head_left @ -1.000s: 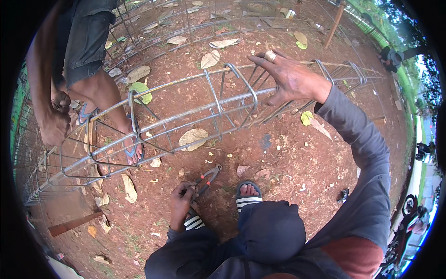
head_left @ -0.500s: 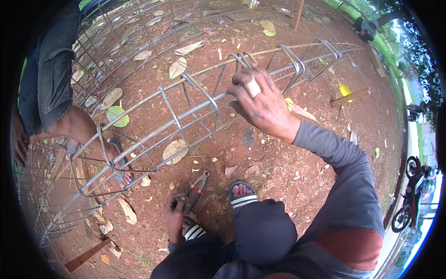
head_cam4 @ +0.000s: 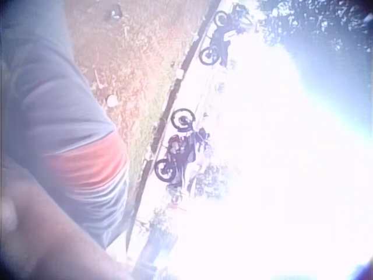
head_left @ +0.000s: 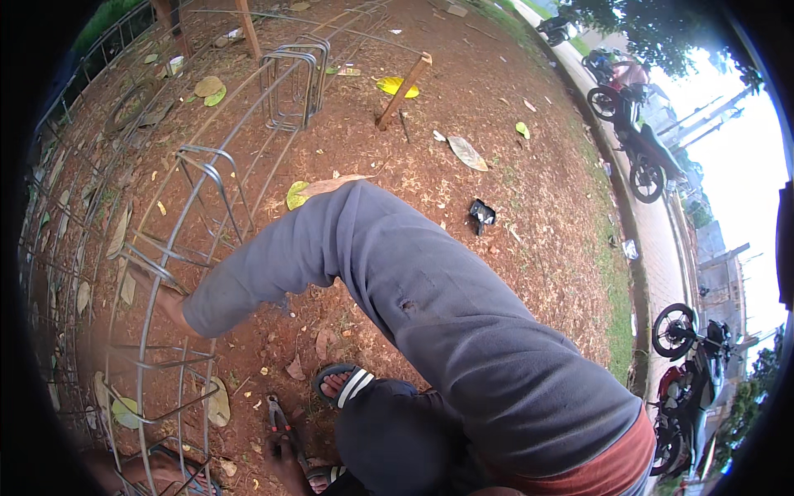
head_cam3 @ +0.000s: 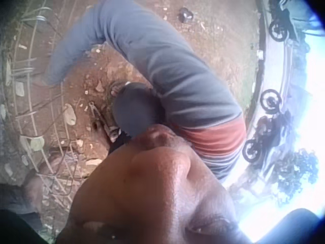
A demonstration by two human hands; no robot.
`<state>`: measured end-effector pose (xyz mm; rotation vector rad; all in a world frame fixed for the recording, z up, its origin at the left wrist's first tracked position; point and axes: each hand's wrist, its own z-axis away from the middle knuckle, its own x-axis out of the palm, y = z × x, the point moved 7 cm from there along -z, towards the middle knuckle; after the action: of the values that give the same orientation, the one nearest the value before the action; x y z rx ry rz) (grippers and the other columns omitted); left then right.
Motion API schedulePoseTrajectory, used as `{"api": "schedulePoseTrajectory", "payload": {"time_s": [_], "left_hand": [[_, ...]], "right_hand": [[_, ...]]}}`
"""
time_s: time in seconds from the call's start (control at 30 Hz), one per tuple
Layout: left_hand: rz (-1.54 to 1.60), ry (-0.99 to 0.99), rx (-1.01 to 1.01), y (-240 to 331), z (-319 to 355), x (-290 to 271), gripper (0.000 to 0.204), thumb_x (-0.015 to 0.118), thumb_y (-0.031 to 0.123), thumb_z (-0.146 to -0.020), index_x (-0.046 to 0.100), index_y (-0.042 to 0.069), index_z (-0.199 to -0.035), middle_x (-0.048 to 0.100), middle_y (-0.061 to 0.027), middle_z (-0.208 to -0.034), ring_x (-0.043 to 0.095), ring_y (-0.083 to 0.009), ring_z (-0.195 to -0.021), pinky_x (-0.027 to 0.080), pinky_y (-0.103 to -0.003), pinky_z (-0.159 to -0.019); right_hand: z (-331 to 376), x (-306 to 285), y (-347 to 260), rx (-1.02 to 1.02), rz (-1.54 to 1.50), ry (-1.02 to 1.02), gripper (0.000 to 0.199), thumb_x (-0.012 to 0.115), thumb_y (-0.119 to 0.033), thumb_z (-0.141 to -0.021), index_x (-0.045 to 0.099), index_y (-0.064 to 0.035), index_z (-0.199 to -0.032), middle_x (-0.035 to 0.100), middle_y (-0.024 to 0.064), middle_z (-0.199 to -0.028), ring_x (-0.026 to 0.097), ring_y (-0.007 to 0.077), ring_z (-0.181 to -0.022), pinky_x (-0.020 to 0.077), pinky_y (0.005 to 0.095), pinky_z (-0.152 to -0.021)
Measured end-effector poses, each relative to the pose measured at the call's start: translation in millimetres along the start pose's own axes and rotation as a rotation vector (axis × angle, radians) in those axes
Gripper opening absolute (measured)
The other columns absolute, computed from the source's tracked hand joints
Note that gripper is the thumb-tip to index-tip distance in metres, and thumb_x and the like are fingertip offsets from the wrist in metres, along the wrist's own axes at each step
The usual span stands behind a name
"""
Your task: The person sits on the ground and uses pliers to twist and secure wire ties on a metal frame structure. They repeatedly pick up wire ties, wrap them around frame intersections, and twist them with pliers to fasten the joints.
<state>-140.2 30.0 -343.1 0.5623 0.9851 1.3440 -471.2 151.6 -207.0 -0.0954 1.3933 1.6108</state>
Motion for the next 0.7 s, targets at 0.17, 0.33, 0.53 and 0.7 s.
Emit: {"api": "schedulePoseTrajectory", "payload": {"time_s": [0.17,0.33,0.53,0.7], "left_hand": [[-0.092,-0.041,0.104,3.0,-9.0,11.7,0.019,0.062,0.015,-0.094,0.068,-0.001,-0.102,0.061,-0.0041,-0.079,0.054,-0.0104,-0.067,0.045,-0.028,-0.062],[-0.038,-0.033,0.142,-18.2,-12.1,16.2,0.018,0.064,0.015,-0.094,0.068,-0.001,-0.101,0.062,-0.0033,-0.078,0.054,-0.0108,-0.066,0.044,-0.028,-0.063],[0.009,-0.066,0.074,-37.4,-13.7,0.8,0.014,0.066,0.011,-0.093,0.070,-0.001,-0.101,0.064,-0.0040,-0.080,0.057,-0.0117,-0.068,0.048,-0.028,-0.066],[0.235,-0.051,-0.220,38.6,23.2,35.2,0.014,0.064,0.010,-0.091,0.070,-0.001,-0.098,0.065,-0.0025,-0.081,0.058,-0.0111,-0.070,0.048,-0.027,-0.067]], "right_hand": [[4.8,112.6,78.4,0.056,0.049,-0.003,0.050,0.058,-0.035,-0.095,0.060,-0.0168,-0.142,0.054,0.0086,-0.151,0.040,0.0303,-0.147,0.0204,0.0519,-0.126],[65.3,239.6,174.9,0.125,0.127,-0.017,0.050,0.059,-0.034,-0.094,0.060,-0.0180,-0.142,0.056,0.0053,-0.148,0.040,0.0268,-0.147,0.0205,0.0503,-0.125],[68.3,183.5,125.8,0.153,-0.240,0.293,0.043,0.060,-0.026,-0.094,0.064,-0.0139,-0.135,0.063,0.0130,-0.133,0.052,0.0324,-0.136,0.0272,0.0557,-0.125],[108.6,80.5,-4.8,-0.330,-1.066,0.178,0.042,0.076,-0.033,-0.086,0.070,-0.0052,-0.116,0.072,0.0189,-0.103,0.068,0.0385,-0.104,0.0547,0.0516,-0.092]]}}
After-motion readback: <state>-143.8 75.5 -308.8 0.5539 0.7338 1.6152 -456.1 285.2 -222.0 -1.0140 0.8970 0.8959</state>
